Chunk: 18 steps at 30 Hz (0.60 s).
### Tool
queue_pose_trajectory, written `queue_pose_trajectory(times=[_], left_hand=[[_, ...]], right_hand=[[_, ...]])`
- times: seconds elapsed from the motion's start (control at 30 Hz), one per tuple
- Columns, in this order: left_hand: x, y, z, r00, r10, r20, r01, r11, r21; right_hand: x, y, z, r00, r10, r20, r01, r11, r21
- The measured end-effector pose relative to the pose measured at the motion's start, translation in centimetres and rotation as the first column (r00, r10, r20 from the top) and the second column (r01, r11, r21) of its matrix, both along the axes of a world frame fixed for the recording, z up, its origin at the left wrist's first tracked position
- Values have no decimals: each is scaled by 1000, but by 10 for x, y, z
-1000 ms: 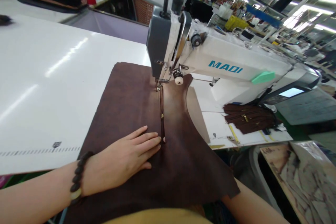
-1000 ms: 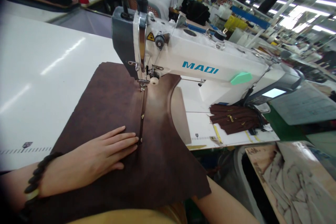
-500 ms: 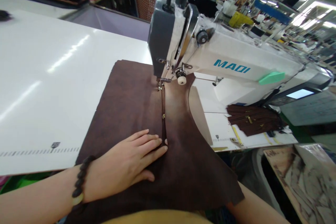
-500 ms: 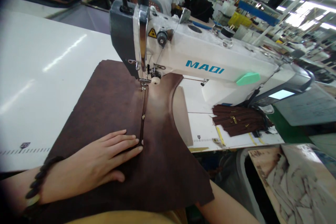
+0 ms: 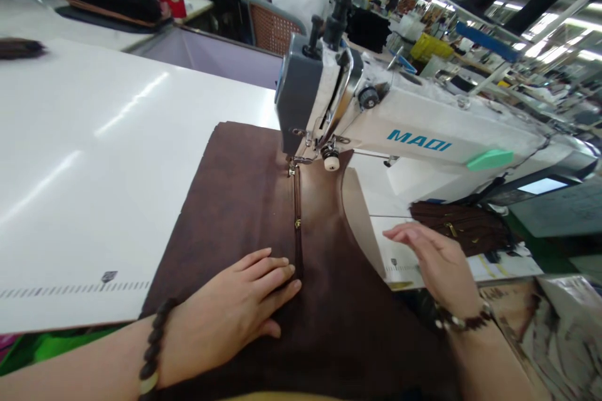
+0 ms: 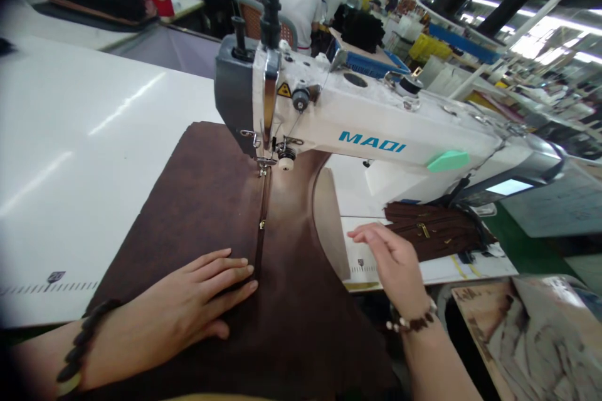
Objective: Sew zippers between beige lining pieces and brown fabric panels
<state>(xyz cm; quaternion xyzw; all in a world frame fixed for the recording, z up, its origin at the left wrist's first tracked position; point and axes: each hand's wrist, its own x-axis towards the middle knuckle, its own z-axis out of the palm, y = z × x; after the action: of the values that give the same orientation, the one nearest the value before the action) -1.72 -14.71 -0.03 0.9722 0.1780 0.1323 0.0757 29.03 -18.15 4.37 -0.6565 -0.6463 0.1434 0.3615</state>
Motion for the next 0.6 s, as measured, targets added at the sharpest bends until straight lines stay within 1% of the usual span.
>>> queue_pose_trajectory(times=[0.03,0.07,0.1,0.13,0.17,0.2,0.23,0.3,0.4,0.5,0.6], left_hand=[[0,0,0,1000,8,6,-8,1000,-1],[1,0,-1,1000,18,17,-18,1000,0],[1,-1,-1,999,28,24,-28,1000,1],[1,-1,-2,999,33,26,-33,999,3],[2,-1,-2,999,36,23,-37,999,5],[1,-1,-2,999,35,14,-35,999,4],[1,-1,-2,999,32,3,-32,999,2],[0,0,-1,1000,24,-17,-24,1000,-4],[0,-1,-1,999,17,-31,-17,1000,-12],[2,-3,-1,999,37,-30,-37,999,-18],[6,-6,-2,998,64,-29,-65,998,-24]], right_hand=[[-8,3,6,999,32,21,-32,999,24],[-20,6,11,994,91,68,-94,995,41],[-34,9,15,975,172,140,-180,983,44],[-48,13,15,938,262,226,-276,961,29],[-63,18,13,879,361,313,-374,927,-17],[-76,22,7,827,416,378,-430,901,-52],[-86,27,0,787,447,425,-458,885,-83],[-96,35,-18,747,475,465,-469,872,-139],[-94,41,-39,739,484,468,-456,872,-181],[-87,41,-44,727,486,486,-462,869,-178],[-85,40,-39,713,499,492,-478,860,-179]])
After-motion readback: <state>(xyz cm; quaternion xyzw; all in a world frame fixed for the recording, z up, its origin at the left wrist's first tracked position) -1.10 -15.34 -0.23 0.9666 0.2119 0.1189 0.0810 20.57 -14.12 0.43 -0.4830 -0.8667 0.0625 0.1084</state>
